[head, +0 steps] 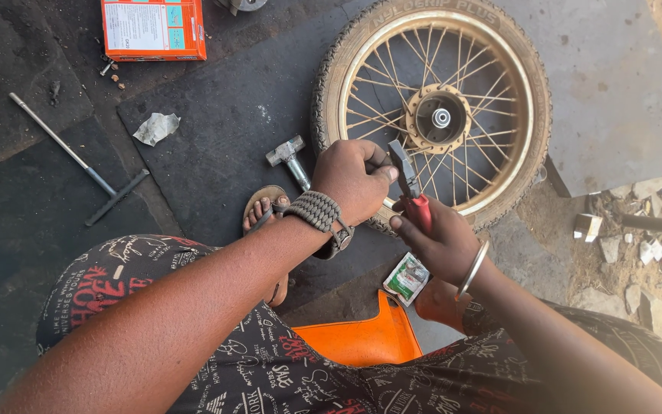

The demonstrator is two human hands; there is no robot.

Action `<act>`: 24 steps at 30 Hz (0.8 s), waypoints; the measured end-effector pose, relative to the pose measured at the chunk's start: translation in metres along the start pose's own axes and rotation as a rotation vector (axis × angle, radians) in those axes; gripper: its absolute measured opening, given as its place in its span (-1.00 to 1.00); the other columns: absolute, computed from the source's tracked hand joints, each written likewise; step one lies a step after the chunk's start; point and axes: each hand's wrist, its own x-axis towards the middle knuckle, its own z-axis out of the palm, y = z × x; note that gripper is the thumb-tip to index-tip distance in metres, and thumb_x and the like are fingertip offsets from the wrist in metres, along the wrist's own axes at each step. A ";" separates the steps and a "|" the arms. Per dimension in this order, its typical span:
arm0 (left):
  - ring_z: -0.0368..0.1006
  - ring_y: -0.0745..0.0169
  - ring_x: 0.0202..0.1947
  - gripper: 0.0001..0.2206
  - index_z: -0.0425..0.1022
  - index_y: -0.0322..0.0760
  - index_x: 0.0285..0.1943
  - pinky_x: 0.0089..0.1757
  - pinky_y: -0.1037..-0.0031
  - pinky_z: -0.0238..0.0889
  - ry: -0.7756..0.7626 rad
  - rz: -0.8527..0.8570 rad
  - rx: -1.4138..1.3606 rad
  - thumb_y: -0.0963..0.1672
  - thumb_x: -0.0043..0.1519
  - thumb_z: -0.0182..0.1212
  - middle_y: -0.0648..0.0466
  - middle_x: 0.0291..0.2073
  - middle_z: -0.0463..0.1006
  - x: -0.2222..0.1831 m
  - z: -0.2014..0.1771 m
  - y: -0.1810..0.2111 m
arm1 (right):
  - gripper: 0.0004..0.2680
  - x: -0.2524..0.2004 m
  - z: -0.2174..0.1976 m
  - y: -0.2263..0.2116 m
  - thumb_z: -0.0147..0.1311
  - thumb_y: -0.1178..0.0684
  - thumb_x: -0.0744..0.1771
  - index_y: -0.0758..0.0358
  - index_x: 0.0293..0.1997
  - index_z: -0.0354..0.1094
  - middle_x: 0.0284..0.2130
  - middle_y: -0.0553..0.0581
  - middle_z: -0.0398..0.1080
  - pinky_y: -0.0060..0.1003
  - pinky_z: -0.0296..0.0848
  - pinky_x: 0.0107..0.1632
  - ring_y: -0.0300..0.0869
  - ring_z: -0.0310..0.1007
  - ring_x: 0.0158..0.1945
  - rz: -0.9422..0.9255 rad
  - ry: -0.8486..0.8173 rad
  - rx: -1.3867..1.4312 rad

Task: Repairing and cleaning the hub and spokes of a motorcycle wheel using various tools.

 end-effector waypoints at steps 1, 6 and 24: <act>0.65 0.29 -0.37 -0.87 0.64 -0.28 -0.27 -0.25 0.44 0.52 0.003 0.001 0.003 -0.12 0.19 0.29 0.04 -0.44 0.68 0.000 0.000 -0.001 | -0.70 0.001 0.001 0.002 0.09 -0.23 0.31 0.21 -0.09 0.38 -0.58 0.03 0.47 -0.24 0.49 -0.39 -0.22 0.52 -0.50 -0.010 -0.005 -0.008; 0.64 0.30 -0.37 -0.88 0.63 -0.28 -0.25 -0.24 0.45 0.52 0.007 0.014 0.001 -0.12 0.20 0.29 0.05 -0.43 0.67 0.000 0.006 -0.009 | -0.67 0.012 0.008 0.020 0.20 -0.27 0.27 0.26 -0.26 0.42 -0.59 0.03 0.46 -0.20 0.49 -0.40 -0.20 0.49 -0.50 -0.028 -0.021 0.020; 0.41 -0.17 0.14 -0.45 0.29 -0.46 0.16 0.15 0.22 0.27 -0.142 0.080 0.185 -0.14 -0.01 0.34 -0.29 0.06 0.45 -0.008 0.028 -0.071 | -0.53 0.059 0.053 -0.046 -0.28 -0.39 0.38 0.24 0.02 0.38 -0.22 0.16 0.42 -0.17 0.47 -0.10 -0.11 0.44 -0.16 0.101 -0.041 1.003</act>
